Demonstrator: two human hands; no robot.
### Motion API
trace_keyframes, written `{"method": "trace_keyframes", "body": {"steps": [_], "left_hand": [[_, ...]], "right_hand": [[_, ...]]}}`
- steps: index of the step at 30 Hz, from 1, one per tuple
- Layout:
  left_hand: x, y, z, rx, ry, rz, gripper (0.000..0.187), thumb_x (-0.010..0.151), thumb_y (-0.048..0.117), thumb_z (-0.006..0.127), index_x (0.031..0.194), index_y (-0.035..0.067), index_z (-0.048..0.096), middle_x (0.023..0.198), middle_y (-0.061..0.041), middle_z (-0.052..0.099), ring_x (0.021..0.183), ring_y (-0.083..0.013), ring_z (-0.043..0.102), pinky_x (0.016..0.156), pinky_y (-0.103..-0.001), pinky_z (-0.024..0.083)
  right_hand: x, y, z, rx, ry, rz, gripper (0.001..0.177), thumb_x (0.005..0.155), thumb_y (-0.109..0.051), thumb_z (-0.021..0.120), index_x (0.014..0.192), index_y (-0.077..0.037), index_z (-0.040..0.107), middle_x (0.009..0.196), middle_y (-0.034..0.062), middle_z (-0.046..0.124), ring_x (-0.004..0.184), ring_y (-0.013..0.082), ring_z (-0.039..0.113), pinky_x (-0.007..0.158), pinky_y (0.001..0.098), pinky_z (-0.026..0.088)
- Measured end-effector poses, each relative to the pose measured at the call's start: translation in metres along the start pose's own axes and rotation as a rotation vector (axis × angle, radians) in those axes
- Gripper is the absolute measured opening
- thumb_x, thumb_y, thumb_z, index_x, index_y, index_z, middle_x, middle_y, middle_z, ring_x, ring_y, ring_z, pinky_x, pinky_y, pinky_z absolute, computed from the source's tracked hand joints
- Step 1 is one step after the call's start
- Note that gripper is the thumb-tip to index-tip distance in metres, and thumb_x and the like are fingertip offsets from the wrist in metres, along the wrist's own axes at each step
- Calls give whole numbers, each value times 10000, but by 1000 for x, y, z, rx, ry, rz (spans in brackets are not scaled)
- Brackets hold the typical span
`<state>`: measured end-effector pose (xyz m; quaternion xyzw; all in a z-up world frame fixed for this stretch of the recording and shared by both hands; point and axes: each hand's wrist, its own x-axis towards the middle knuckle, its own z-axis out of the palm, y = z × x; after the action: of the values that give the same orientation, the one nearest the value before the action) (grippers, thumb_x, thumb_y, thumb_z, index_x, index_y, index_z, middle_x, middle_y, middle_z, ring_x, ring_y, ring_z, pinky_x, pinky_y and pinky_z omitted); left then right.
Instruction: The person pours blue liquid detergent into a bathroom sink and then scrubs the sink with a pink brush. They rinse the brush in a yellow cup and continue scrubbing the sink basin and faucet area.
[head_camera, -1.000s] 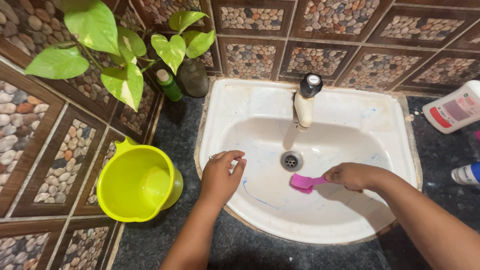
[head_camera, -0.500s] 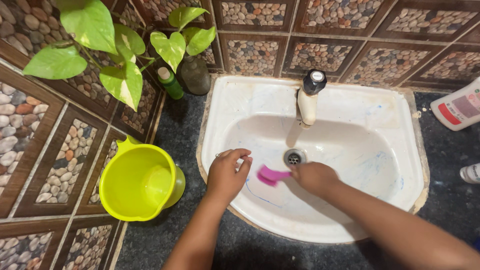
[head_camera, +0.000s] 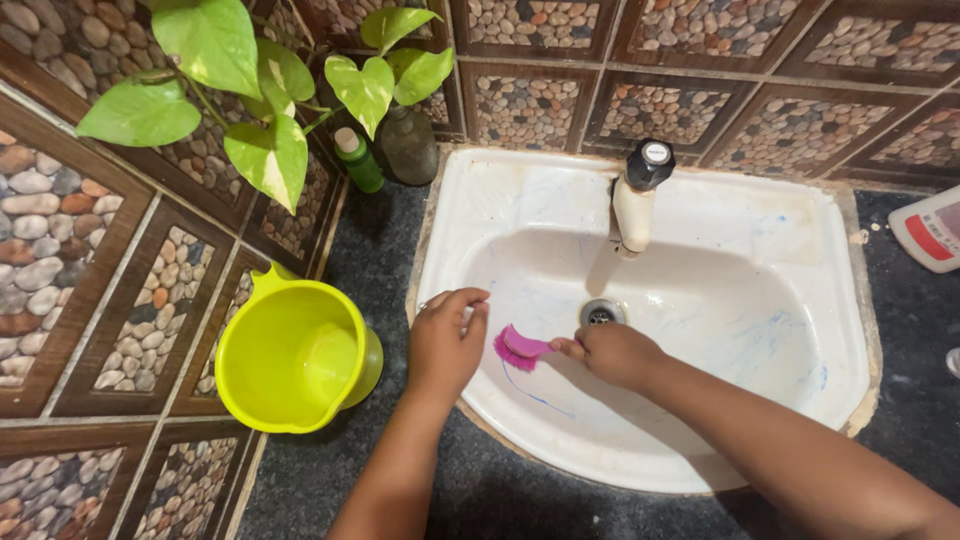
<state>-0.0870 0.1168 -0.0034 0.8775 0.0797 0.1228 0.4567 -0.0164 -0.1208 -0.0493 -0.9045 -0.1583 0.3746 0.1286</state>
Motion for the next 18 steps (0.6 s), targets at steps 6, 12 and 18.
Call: {"method": "trace_keyframes", "body": {"steps": [6,12,18], "left_hand": [[-1,1,-11,-28,76,-45,151,894,145,691,1015,90,763,937,-79,743,664,-188,675,640,-312,565],[-2,6,-4,-62,71,-40,154,884,142,700,1011,83,765,921,-77,746,645,-198,650,625,-319,552],[-3,10,1,-66,30,-36,150,896,148,695,1015,84,760,945,-73,744,693,-178,661,645,-306,556]], "right_hand": [[-54,81,-5,-15,-196,0,644,914,-664,469,1188,-177,789,1098,124,776,1054,275,740,978,401,553],[-31,49,5,-36,-225,-13,618,947,-641,434,1113,-141,758,996,140,799,951,272,772,928,408,568],[11,17,26,70,11,-88,561,988,-547,482,1033,-60,757,921,178,774,864,311,746,852,437,562]]}}
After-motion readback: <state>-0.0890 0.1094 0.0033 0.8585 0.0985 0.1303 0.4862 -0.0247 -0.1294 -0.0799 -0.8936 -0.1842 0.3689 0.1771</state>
